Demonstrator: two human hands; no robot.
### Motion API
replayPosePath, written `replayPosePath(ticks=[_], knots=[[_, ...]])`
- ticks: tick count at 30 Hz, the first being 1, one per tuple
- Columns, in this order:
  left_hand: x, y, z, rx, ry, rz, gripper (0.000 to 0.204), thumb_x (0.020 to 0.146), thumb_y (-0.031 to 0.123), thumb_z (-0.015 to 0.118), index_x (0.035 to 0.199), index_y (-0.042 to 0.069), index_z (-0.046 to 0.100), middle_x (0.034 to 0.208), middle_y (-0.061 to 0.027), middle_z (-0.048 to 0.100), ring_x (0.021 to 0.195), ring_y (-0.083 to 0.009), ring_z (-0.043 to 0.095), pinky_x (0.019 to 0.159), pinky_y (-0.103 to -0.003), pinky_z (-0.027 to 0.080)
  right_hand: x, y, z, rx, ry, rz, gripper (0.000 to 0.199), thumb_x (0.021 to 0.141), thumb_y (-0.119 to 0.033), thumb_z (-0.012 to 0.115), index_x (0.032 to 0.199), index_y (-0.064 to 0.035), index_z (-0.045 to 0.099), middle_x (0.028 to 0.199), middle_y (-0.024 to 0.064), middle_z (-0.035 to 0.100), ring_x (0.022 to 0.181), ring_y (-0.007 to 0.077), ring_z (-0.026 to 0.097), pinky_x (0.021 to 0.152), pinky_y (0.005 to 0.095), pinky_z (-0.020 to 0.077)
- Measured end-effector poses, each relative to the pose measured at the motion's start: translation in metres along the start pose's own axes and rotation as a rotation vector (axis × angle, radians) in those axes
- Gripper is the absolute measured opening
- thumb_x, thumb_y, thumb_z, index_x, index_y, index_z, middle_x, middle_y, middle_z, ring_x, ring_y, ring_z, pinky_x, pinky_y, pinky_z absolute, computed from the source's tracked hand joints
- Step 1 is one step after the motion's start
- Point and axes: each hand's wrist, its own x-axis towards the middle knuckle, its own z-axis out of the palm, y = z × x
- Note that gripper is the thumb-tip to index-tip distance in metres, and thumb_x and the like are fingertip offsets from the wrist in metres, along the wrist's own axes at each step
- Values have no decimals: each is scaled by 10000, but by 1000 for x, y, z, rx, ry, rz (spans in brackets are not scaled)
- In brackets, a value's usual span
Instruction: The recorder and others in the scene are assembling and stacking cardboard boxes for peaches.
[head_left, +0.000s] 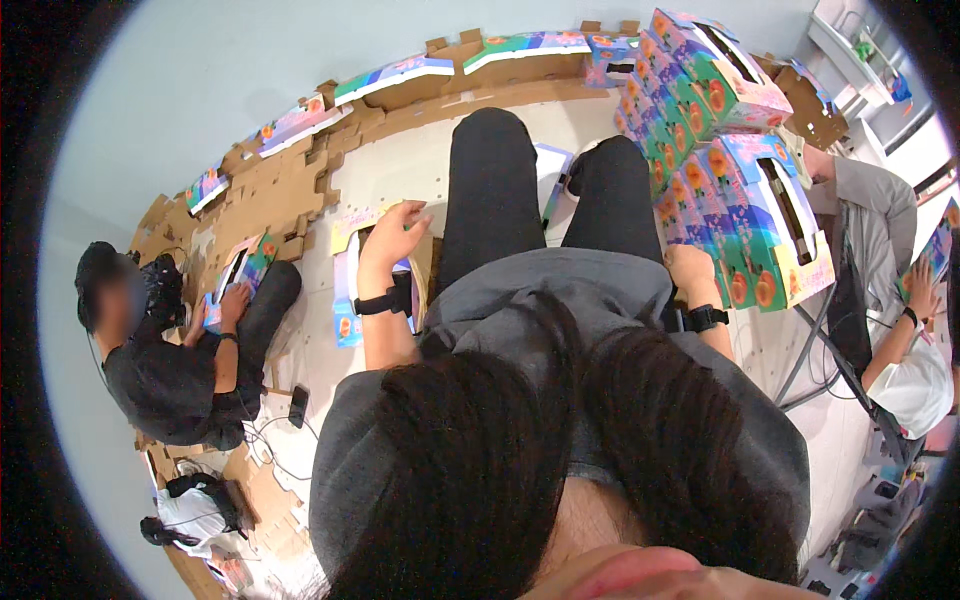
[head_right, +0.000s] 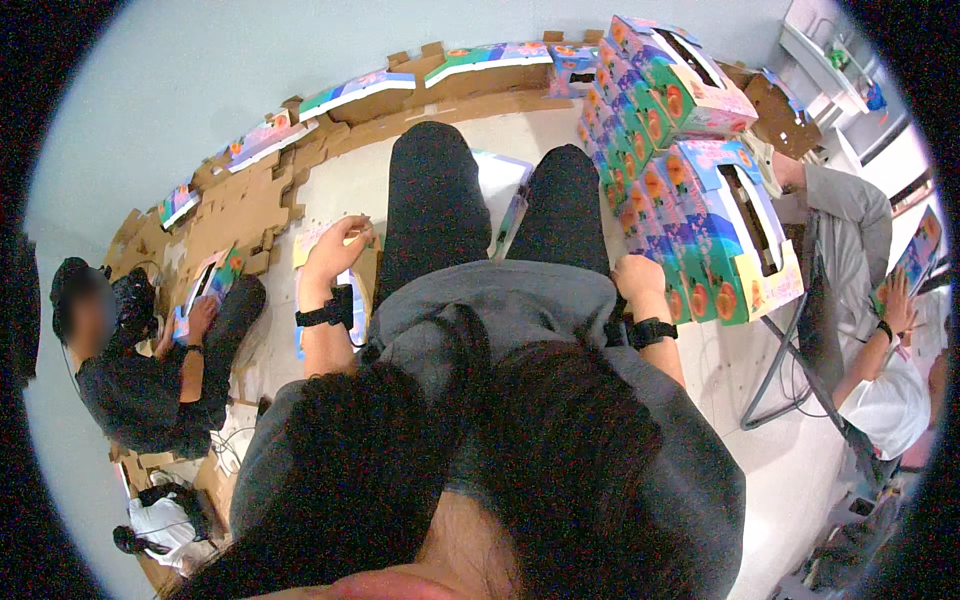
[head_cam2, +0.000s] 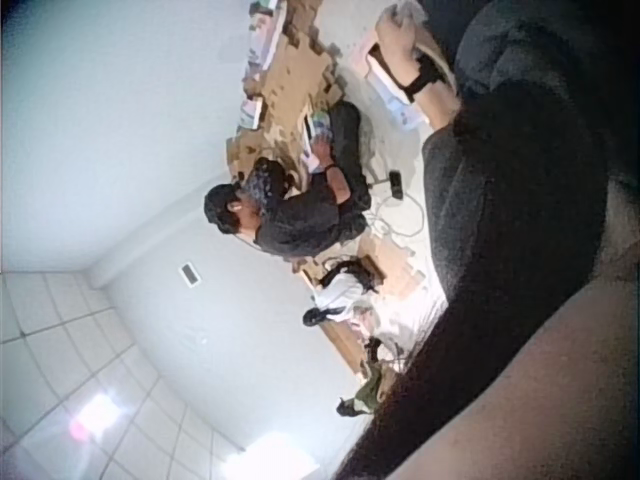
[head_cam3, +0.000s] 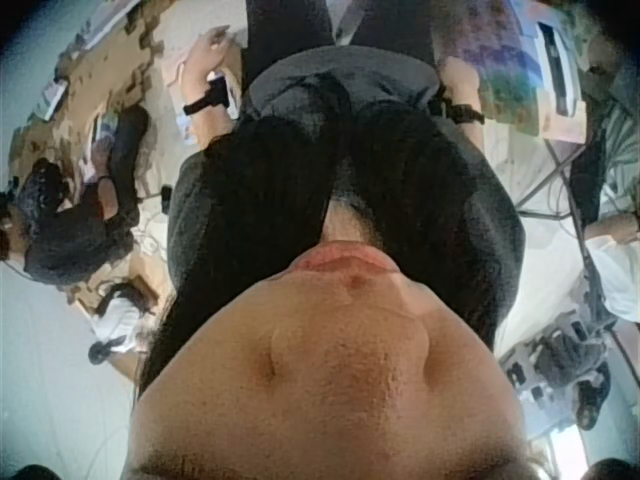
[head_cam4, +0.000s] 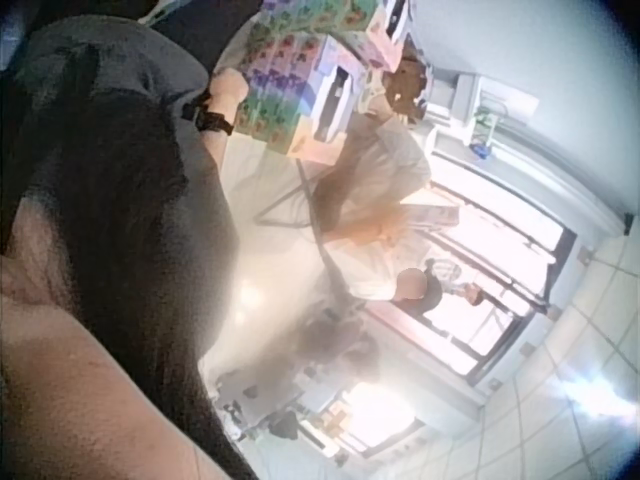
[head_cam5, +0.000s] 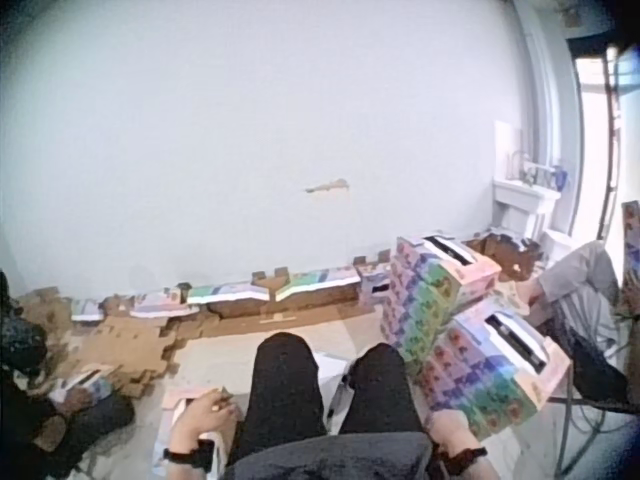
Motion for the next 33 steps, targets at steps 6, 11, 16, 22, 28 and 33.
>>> replayPosePath(ticks=[6,11,16,22,28,33], knots=[[-2,4,-3,-31,-5,0,409,865,259,646,1190,12,612,1098,-199,662,1033,-290,645,900,-359,494,4,-2,4,-10,23,-23,244,823,-288,605,886,-83,721,928,173,697,893,353,674,795,452,540],[1,-5,0,-50,-53,-38,423,854,276,655,1182,12,623,1080,-208,669,1039,-310,642,903,-364,493,0,-1,2,-2,41,-54,233,823,-295,610,880,-98,720,926,161,698,896,353,671,784,452,541],[-2,-26,-12,180,-316,-388,542,877,474,556,1150,15,649,1124,-256,647,1084,-344,622,955,-372,454,-3,-3,-3,18,68,-69,201,822,-262,596,869,-112,720,916,163,697,898,344,671,782,454,538],[-31,-101,-7,-482,-31,-760,682,931,625,380,1250,67,608,1517,-197,319,1422,-305,224,1120,-428,209,1,2,3,9,102,-47,185,823,-187,565,903,-111,714,929,173,689,901,353,663,793,449,526],[-71,-197,53,124,-185,-884,648,868,539,507,1227,9,604,1191,-189,638,1061,-338,617,908,-428,455,4,5,9,-19,116,-53,172,817,-194,595,909,-108,712,920,179,687,892,356,664,786,452,528],[-98,-234,141,137,-391,-604,524,881,480,510,1193,82,645,1145,-179,655,997,-328,627,896,-423,467,3,5,9,-21,119,-74,171,814,-205,601,898,-109,716,885,182,688,852,358,672,757,458,537]])
